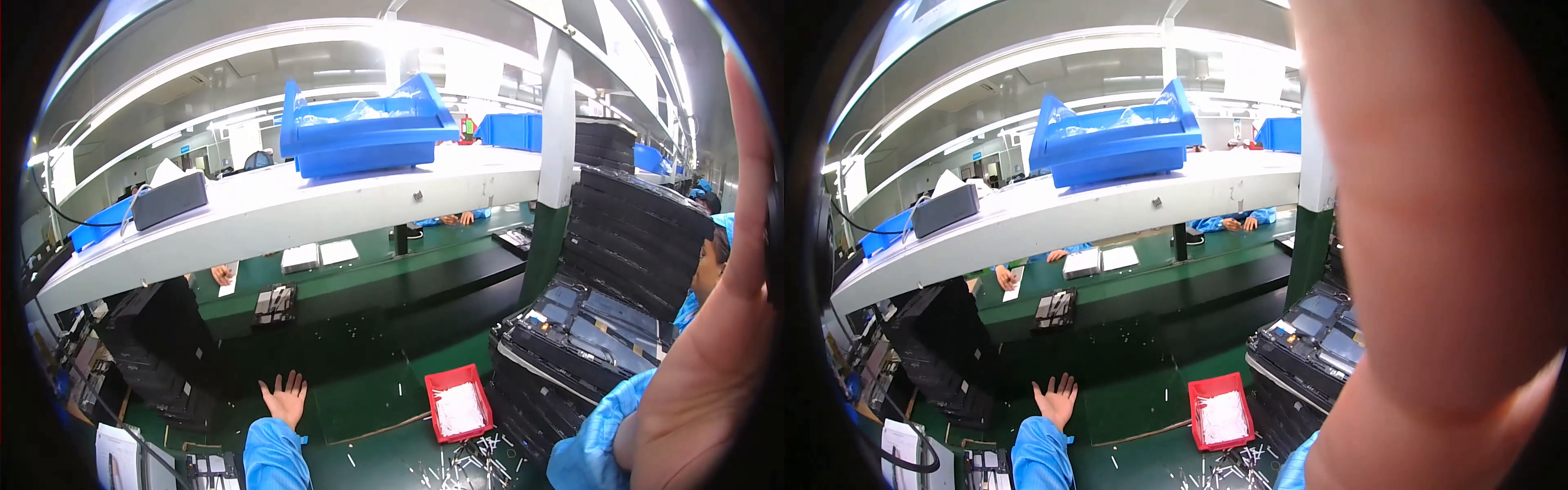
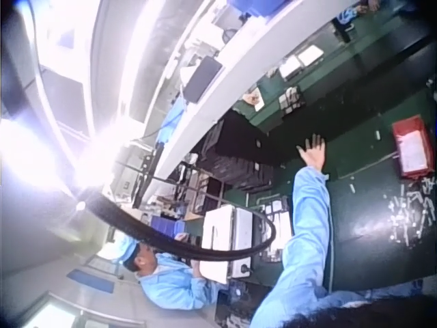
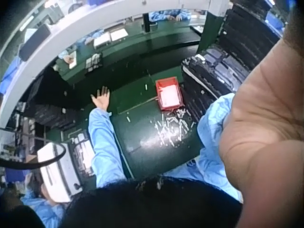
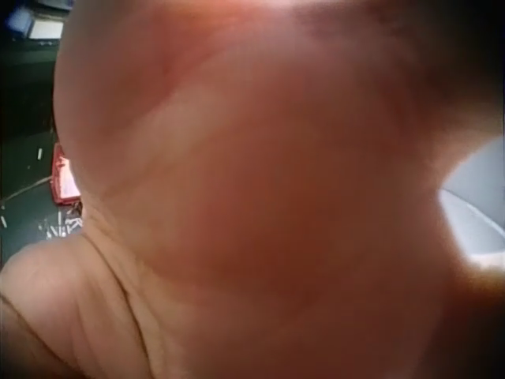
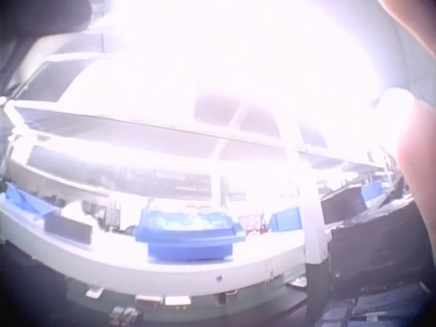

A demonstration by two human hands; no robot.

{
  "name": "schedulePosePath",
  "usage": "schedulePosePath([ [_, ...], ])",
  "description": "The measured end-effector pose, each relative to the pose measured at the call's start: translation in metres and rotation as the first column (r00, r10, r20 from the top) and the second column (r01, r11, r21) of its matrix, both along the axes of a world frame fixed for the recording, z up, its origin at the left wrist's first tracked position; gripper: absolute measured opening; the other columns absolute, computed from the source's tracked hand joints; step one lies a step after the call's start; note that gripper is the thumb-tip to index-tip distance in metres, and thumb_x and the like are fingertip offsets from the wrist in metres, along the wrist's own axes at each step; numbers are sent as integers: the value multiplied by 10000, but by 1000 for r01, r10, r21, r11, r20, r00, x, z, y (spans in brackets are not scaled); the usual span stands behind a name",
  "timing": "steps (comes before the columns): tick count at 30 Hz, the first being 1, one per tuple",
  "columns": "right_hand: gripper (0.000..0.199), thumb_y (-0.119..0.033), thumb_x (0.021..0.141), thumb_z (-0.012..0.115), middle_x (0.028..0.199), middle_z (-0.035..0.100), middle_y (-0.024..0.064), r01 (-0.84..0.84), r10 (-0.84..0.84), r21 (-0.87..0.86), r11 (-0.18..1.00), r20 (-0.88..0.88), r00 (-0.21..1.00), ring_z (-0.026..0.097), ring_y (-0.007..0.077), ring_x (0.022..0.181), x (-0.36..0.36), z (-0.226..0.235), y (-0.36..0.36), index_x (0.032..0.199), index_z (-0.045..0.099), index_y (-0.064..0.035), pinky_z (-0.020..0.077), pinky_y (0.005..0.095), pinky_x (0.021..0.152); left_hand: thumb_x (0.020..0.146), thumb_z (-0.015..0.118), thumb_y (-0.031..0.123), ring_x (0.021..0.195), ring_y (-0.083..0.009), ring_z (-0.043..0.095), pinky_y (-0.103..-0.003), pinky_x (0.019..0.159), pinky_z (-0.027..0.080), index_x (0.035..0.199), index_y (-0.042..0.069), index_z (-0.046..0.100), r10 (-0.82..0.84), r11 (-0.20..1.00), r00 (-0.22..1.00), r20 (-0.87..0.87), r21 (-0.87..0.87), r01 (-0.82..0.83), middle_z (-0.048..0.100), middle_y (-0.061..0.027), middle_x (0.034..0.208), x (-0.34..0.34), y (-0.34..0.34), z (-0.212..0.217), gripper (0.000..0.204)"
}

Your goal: The person takes tablet chassis from an assembly line conveyor and installs ribbon cables into the tablet components by hand.

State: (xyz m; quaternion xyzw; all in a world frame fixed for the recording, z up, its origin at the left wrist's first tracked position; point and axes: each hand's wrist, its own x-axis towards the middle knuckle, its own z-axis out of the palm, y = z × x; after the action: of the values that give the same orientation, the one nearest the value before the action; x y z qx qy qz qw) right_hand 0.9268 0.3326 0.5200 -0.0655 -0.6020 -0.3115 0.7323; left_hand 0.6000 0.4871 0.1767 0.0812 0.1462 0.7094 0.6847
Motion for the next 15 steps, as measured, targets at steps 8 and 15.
schedulePosePath([
  [8, 717, -377, 761, 677, 1307, 352, 226, 99, -108, -134, 986, -63, 992, 389, 346, 1184, -31, -4, -34, 1252, 342, 24, 356, 425, 953, 921, 446, 419, 1214, -285, 407, -392, 1031, 328, 1346, 73, 303, -1, 998, 988, -155, 58, 10, 384, -151, 1343, 10, 13, -1, 566],
  [15, 511, -162, 776, 653, 1258, 382, 234, 36, -30, -196, 980, 33, 999, 424, 358, 1120, -97, -2, -12, 1215, 442, -9, 356, 446, 950, 925, 506, 200, 1002, -162, 548, -293, 869, 438, 1152, 37, 539, 262, 963, 717, -647, 225, -148, 574, -73, 1091, 22, -4, -8, 282],
])
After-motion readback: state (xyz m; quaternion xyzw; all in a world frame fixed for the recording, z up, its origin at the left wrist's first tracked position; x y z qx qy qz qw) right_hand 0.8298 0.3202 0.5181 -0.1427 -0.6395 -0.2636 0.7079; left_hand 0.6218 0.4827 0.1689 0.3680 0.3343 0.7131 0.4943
